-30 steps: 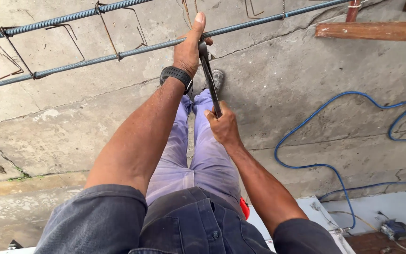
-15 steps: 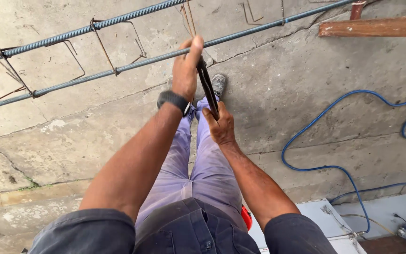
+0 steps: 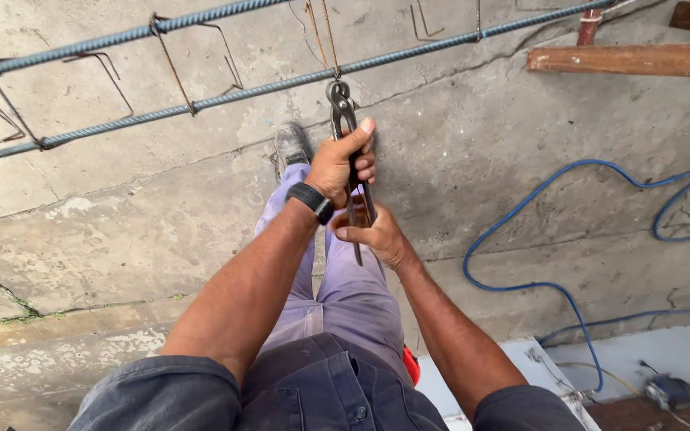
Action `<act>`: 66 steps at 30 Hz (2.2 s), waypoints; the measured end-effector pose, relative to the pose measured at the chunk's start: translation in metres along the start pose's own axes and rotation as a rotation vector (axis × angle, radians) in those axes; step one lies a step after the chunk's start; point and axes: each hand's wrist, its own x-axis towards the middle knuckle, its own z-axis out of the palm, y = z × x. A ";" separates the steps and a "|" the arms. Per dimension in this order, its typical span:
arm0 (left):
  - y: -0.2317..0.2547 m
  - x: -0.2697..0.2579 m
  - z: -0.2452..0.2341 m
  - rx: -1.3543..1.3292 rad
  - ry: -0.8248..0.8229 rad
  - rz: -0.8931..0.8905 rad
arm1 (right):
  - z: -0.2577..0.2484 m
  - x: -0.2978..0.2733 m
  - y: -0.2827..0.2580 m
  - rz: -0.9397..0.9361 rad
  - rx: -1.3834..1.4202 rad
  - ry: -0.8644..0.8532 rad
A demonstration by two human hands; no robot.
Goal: The person uses pliers to twist and secure wire ties around a grid of steel rebar rods. They repeatedly loop the wire, clamp it with the pliers, and twist it to fasten the rebar structure. Later, the person walks to a supply area and handles a coil of wire.
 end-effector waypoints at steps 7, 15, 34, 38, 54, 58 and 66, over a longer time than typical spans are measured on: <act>0.006 -0.005 -0.022 -0.084 -0.311 -0.151 | 0.020 -0.011 0.023 0.262 0.413 -0.146; -0.020 -0.009 0.004 0.737 0.550 0.036 | -0.001 0.032 0.143 -0.048 -0.101 0.217; 0.025 -0.028 -0.028 0.239 -0.229 -0.061 | 0.044 -0.004 0.033 0.424 0.501 -0.127; 0.012 -0.037 -0.007 0.720 0.293 0.123 | 0.034 0.015 0.084 0.139 0.271 0.044; 0.004 -0.020 -0.044 -0.258 -0.556 -0.225 | 0.044 -0.043 -0.015 0.366 0.616 -0.125; 0.002 -0.011 -0.026 0.140 -0.150 -0.194 | 0.032 -0.026 -0.006 0.255 0.384 -0.006; 0.004 -0.032 0.045 0.300 0.380 0.043 | 0.028 -0.047 -0.003 -0.123 -0.795 0.677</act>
